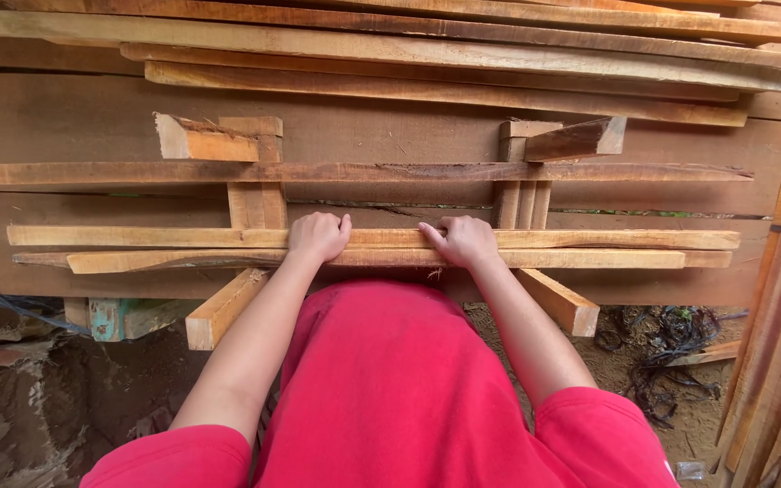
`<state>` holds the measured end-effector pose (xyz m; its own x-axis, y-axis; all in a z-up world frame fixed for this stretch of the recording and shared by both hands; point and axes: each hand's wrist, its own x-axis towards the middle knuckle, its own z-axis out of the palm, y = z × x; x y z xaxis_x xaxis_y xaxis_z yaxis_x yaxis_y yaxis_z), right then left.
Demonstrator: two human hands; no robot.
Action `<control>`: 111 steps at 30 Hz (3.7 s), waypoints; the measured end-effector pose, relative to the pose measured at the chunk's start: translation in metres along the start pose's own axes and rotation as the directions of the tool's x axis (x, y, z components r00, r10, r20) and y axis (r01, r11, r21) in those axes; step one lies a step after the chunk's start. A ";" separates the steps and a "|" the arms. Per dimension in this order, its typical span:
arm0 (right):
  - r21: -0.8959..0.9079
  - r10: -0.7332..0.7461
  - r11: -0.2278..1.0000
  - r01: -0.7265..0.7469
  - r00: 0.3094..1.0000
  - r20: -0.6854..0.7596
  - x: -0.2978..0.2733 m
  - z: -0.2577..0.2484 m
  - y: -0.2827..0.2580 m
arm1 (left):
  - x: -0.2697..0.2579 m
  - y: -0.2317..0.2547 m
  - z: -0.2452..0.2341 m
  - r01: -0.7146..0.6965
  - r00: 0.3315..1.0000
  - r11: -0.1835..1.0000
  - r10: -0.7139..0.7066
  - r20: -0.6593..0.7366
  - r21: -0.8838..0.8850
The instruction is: Organizing and arranging thin wooden strips on a workbench in a workshop.
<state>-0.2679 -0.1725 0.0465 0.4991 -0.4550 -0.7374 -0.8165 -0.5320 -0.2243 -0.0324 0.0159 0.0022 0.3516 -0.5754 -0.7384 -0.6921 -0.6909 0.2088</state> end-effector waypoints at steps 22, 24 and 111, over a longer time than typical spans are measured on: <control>-0.023 -0.354 0.913 0.408 0.761 -0.543 0.003 0.034 0.028 | -0.014 -0.008 0.021 -0.199 0.847 0.979 0.146 -0.512 -0.049; 0.070 -0.257 0.945 0.320 0.857 -0.447 0.003 0.030 0.026 | -0.018 -0.002 0.005 -0.131 0.925 0.984 0.077 -0.372 -0.120; 0.070 -0.037 0.990 0.125 0.696 -0.717 0.086 0.034 0.033 | 0.102 -0.021 0.024 -0.145 0.878 0.989 0.112 -0.465 -0.035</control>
<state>-0.2619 -0.2050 -0.0460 0.5858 -0.8090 -0.0480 -0.7661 -0.5335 -0.3583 0.0025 -0.0178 -0.0925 0.5245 -0.7862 -0.3268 -0.7132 -0.6154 0.3356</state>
